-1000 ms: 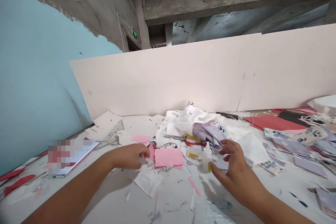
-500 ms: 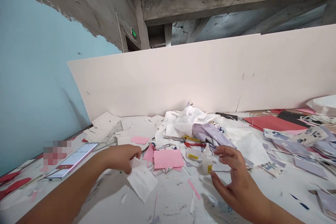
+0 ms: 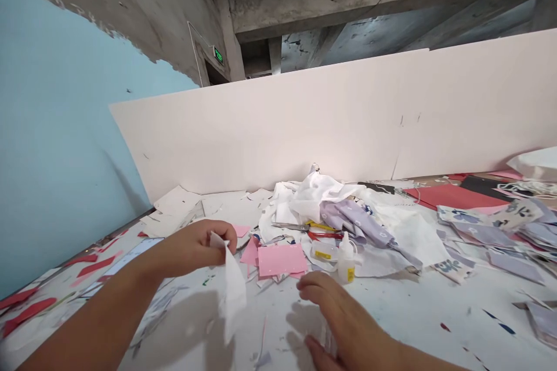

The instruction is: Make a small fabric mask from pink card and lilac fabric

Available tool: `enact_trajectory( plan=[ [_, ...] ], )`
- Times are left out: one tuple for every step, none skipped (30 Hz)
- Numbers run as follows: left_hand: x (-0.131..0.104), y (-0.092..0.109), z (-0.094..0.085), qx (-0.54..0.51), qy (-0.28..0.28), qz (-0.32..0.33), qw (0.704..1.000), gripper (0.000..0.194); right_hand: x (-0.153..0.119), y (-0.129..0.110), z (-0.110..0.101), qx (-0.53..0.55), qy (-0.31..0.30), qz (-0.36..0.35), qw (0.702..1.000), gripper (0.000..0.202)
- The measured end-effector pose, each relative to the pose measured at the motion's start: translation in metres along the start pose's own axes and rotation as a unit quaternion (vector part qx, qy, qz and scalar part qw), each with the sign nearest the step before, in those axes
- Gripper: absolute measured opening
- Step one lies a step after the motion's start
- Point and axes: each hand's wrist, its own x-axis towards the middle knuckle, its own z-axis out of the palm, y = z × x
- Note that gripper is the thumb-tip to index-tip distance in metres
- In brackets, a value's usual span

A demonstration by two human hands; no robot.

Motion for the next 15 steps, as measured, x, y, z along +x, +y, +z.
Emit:
enact_trajectory(
  plan=[
    [0.002, 0.000, 0.002, -0.015, 0.003, -0.004, 1.000, 0.009, 0.003, -0.006, 0.006, 0.022, 0.000, 0.039, 0.999, 0.056],
    [0.004, -0.001, 0.004, -0.021, 0.009, -0.007, 1.000, 0.008, 0.007, -0.012, 0.012, 0.060, -0.011, 0.072, 0.996, 0.065],
    [0.006, -0.002, 0.006, -0.021, 0.016, -0.009, 1.000, 0.008, 0.012, -0.018, 0.017, 0.107, -0.033, 0.105, 0.988, 0.075],
    [0.007, -0.002, 0.008, -0.018, 0.024, -0.010, 0.999, 0.010, 0.018, -0.024, 0.022, 0.158, -0.057, 0.140, 0.976, 0.083],
    [0.008, -0.002, 0.010, -0.014, 0.033, -0.010, 0.999, 0.013, 0.025, -0.029, 0.026, 0.211, -0.073, 0.181, 0.958, 0.091],
    [0.009, -0.002, 0.012, -0.012, 0.042, -0.010, 0.999, 0.016, 0.032, -0.034, 0.029, 0.261, -0.077, 0.230, 0.934, 0.099],
    [0.009, -0.001, 0.013, -0.013, 0.050, -0.010, 0.999, 0.018, 0.040, -0.038, 0.032, 0.316, -0.075, 0.269, 0.907, 0.102],
    [0.010, -0.001, 0.014, -0.017, 0.058, -0.011, 0.998, 0.018, 0.047, -0.040, 0.035, 0.377, -0.066, 0.281, 0.880, 0.095],
    [0.012, -0.001, 0.015, -0.026, 0.066, -0.013, 0.997, 0.019, 0.054, -0.041, 0.037, 0.434, -0.033, 0.287, 0.853, 0.082],
    [0.013, -0.002, 0.016, -0.043, 0.072, -0.016, 0.996, 0.019, 0.060, -0.039, 0.039, 0.481, -0.001, 0.293, 0.826, 0.065],
    [0.015, -0.003, 0.017, -0.065, 0.075, -0.016, 0.995, 0.019, 0.066, -0.036, 0.040, 0.516, 0.025, 0.301, 0.801, 0.048],
    [0.017, -0.005, 0.017, -0.087, 0.077, -0.016, 0.993, 0.020, 0.070, -0.031, 0.040, 0.536, 0.042, 0.314, 0.782, 0.038],
    [0.020, -0.008, 0.016, -0.106, 0.078, -0.017, 0.991, 0.021, 0.073, -0.025, 0.040, 0.543, 0.062, 0.321, 0.773, 0.031],
    [0.022, -0.011, 0.016, -0.120, 0.077, -0.019, 0.990, 0.022, 0.076, -0.018, 0.038, 0.538, 0.084, 0.323, 0.774, 0.027],
    [0.025, -0.014, 0.015, -0.126, 0.076, -0.023, 0.989, 0.022, 0.078, -0.011, 0.035, 0.525, 0.103, 0.322, 0.781, 0.023]
  ],
)
